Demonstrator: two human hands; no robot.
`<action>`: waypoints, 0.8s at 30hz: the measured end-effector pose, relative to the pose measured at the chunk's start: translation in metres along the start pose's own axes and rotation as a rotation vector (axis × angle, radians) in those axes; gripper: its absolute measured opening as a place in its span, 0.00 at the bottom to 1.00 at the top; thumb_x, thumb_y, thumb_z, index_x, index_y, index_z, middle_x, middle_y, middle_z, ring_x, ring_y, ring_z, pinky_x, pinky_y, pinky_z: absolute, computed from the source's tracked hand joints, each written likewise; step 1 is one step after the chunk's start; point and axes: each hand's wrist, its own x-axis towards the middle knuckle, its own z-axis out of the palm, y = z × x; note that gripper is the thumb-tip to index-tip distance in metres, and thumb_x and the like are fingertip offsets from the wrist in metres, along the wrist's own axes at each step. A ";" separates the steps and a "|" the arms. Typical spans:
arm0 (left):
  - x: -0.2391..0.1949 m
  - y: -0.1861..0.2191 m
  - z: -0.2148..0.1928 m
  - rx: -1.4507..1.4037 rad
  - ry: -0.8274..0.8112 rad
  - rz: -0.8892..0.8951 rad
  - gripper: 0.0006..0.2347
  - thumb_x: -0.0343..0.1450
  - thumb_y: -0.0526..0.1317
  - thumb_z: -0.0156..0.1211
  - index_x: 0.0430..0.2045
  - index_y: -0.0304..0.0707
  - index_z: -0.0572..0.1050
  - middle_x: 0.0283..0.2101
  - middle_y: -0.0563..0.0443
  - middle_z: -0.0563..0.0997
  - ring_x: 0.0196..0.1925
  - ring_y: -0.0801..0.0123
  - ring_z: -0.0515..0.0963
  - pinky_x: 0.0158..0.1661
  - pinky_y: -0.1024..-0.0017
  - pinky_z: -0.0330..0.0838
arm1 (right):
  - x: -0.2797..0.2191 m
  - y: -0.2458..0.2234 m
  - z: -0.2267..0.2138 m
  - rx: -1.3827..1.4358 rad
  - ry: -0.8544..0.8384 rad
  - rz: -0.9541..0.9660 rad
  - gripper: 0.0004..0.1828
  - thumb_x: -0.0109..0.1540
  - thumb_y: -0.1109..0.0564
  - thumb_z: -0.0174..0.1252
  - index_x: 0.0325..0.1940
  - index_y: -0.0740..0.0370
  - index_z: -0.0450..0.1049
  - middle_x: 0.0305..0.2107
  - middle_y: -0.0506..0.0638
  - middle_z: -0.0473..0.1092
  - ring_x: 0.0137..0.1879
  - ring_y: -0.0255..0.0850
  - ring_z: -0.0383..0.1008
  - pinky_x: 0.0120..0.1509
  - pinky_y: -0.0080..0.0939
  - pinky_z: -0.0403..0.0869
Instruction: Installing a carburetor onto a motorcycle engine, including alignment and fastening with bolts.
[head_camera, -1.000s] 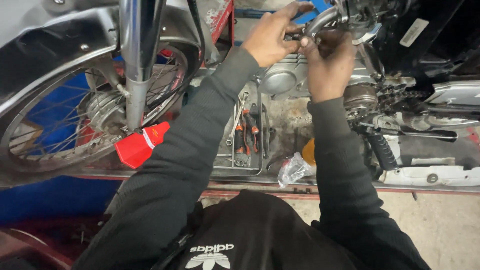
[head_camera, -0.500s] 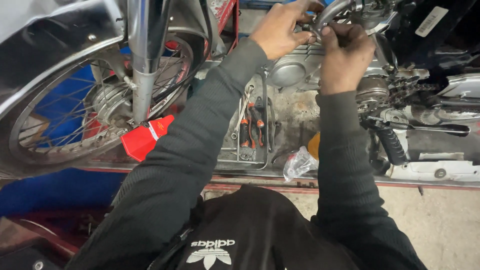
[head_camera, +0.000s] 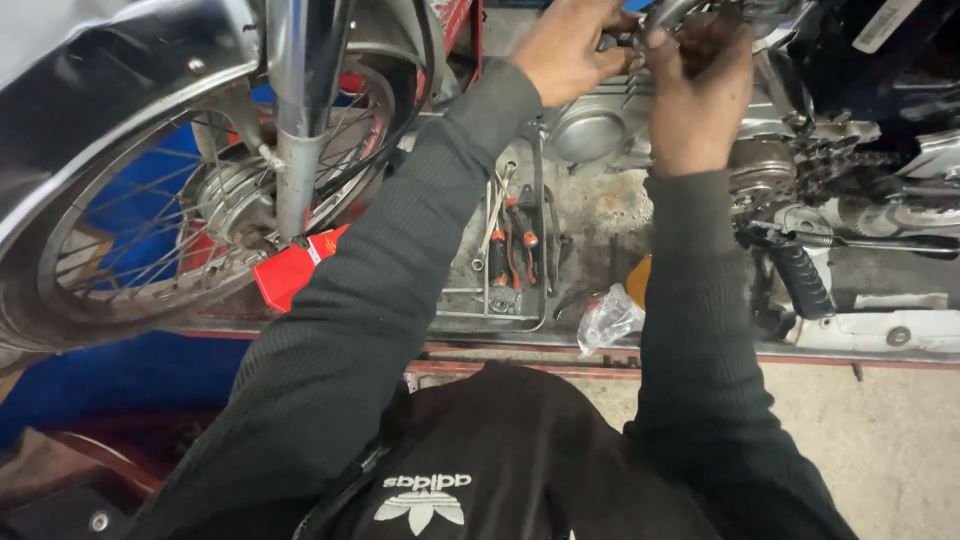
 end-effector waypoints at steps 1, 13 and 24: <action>0.000 -0.002 -0.001 0.075 0.008 -0.001 0.23 0.71 0.29 0.66 0.58 0.47 0.62 0.58 0.43 0.76 0.57 0.50 0.82 0.59 0.55 0.73 | 0.001 -0.008 -0.002 -0.020 -0.038 0.030 0.06 0.61 0.63 0.62 0.39 0.62 0.71 0.34 0.53 0.75 0.40 0.43 0.76 0.44 0.42 0.76; 0.007 0.001 -0.011 -0.131 -0.084 -0.020 0.18 0.74 0.30 0.63 0.56 0.42 0.65 0.57 0.41 0.76 0.60 0.48 0.79 0.59 0.54 0.73 | 0.002 -0.012 0.000 -0.066 -0.017 0.085 0.06 0.57 0.63 0.66 0.36 0.64 0.75 0.31 0.55 0.78 0.37 0.42 0.80 0.40 0.40 0.80; 0.036 -0.020 -0.034 -0.294 -0.295 0.100 0.20 0.77 0.55 0.50 0.54 0.39 0.67 0.56 0.45 0.72 0.60 0.54 0.73 0.63 0.56 0.66 | -0.003 -0.022 0.000 -0.029 0.035 0.182 0.09 0.58 0.66 0.69 0.34 0.59 0.75 0.29 0.47 0.75 0.34 0.34 0.74 0.39 0.35 0.77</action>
